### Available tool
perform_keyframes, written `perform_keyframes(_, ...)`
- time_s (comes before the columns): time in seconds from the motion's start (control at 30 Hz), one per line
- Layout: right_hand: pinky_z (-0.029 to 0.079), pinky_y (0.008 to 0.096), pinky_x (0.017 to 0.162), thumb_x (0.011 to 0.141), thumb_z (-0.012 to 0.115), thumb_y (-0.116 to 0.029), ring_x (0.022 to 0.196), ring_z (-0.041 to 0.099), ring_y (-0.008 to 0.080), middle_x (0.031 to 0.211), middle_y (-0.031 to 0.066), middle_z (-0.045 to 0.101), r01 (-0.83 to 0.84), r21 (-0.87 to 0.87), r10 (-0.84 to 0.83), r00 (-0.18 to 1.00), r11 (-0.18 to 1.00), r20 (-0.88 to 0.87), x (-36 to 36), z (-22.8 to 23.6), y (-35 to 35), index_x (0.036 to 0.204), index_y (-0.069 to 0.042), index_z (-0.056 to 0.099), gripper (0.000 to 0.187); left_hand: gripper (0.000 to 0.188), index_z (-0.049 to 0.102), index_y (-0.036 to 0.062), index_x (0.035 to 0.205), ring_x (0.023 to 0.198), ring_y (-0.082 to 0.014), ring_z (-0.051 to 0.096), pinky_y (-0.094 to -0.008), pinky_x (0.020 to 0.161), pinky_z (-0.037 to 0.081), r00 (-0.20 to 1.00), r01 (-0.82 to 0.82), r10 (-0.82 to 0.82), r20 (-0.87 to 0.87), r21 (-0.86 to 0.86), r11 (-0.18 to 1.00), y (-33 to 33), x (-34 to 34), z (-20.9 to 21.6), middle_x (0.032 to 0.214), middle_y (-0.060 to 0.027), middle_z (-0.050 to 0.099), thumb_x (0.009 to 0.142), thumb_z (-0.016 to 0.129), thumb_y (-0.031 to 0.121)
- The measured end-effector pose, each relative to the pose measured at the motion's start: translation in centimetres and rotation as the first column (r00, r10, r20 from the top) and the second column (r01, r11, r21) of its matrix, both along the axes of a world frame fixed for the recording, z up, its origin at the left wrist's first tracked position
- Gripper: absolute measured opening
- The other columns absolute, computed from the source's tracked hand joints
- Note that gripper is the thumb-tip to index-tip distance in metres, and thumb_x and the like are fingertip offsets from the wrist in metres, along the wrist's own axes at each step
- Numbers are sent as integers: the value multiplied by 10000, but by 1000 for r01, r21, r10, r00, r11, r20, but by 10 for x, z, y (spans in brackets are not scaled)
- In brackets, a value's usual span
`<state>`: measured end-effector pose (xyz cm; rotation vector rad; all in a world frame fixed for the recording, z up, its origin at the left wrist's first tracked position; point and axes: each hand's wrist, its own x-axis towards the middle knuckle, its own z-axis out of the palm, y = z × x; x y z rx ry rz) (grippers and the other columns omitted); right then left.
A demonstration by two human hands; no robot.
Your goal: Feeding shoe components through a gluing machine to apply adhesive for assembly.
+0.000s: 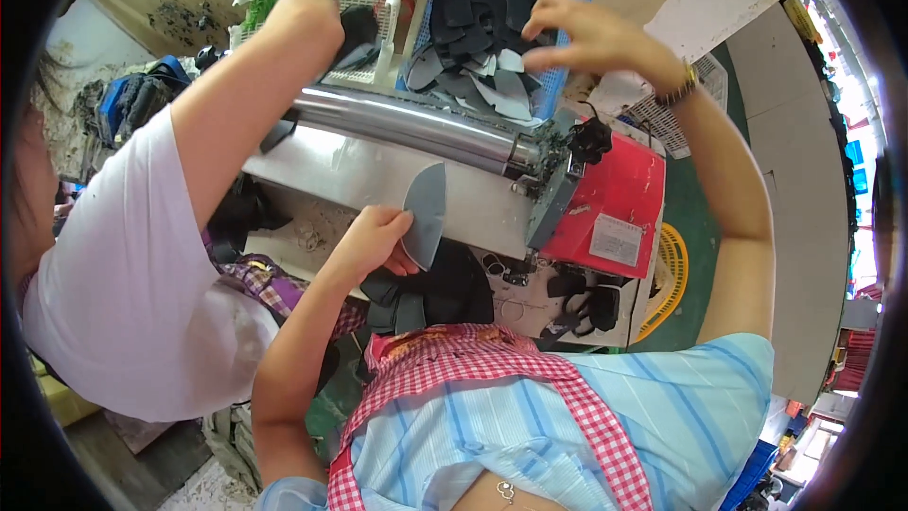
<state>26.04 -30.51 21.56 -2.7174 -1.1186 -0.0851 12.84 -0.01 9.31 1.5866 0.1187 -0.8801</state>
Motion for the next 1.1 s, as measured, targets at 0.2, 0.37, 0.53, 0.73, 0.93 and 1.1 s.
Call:
perform_keyframes(0.2, 390, 276, 641, 857, 512, -498, 727, 421, 120, 742, 6, 482, 35, -1, -23, 653, 999, -757, 51, -117, 42, 844, 53, 605, 559, 390, 581, -41, 678, 445, -203, 582, -319, 459, 470, 929, -56, -60, 366, 298, 953, -23, 31, -4, 500, -121, 560, 893, 457, 260)
perform_keyframes(0.37, 368, 211, 573, 730, 710, -265, 651, 477, 51, 722, -35, 592, 122, 192, 106, 503, 974, -858, 50, -133, 55, 837, -32, 660, 262, 400, 594, 7, 596, 461, -270, 571, -370, 508, 459, 819, -159, -184, 543, 524, 837, 16, -56, -32, 490, -125, 561, 789, 625, 356)
perform_keyframes(0.53, 412, 235, 684, 706, 723, -337, 800, 534, 101, 875, 26, 604, 218, 262, 122, 503, 940, -856, 79, -120, 30, 968, -20, 623, 422, 669, 512, -24, 1092, 849, -367, 578, -461, 717, 463, 748, -109, -467, 472, 781, 615, 23, -88, -139, 922, -219, 590, 715, 637, 514)
perform_keyframes(0.73, 368, 348, 938, 657, 728, -423, 1128, 443, 285, 1224, 169, 475, -173, 24, 139, 698, 985, -702, 88, -159, 41, 1208, -24, 482, 724, 662, 504, -25, 1106, 825, -384, 584, -466, 687, 469, 759, -83, -437, 484, 736, 672, 20, -61, -127, 941, -224, 586, 698, 670, 470)
perform_keyframes(0.93, 484, 351, 746, 660, 624, -236, 885, 604, 289, 1006, 129, 624, -190, 153, 242, 819, 970, -519, 100, -192, 74, 1028, -68, 622, 405, 651, 498, -15, 1120, 842, -387, 571, -477, 686, 453, 793, -107, -366, 486, 703, 703, 18, -67, -123, 931, -215, 579, 701, 672, 452)
perform_keyframes(1.1, 485, 368, 621, 696, 609, -154, 746, 596, 260, 787, 83, 582, -64, 195, 56, 997, 979, 47, 79, -137, 48, 817, -70, 601, 148, 621, 511, 6, 1111, 806, -352, 550, -441, 693, 402, 724, -184, -449, 524, 774, 606, 10, -82, -111, 930, -185, 564, 690, 682, 430)
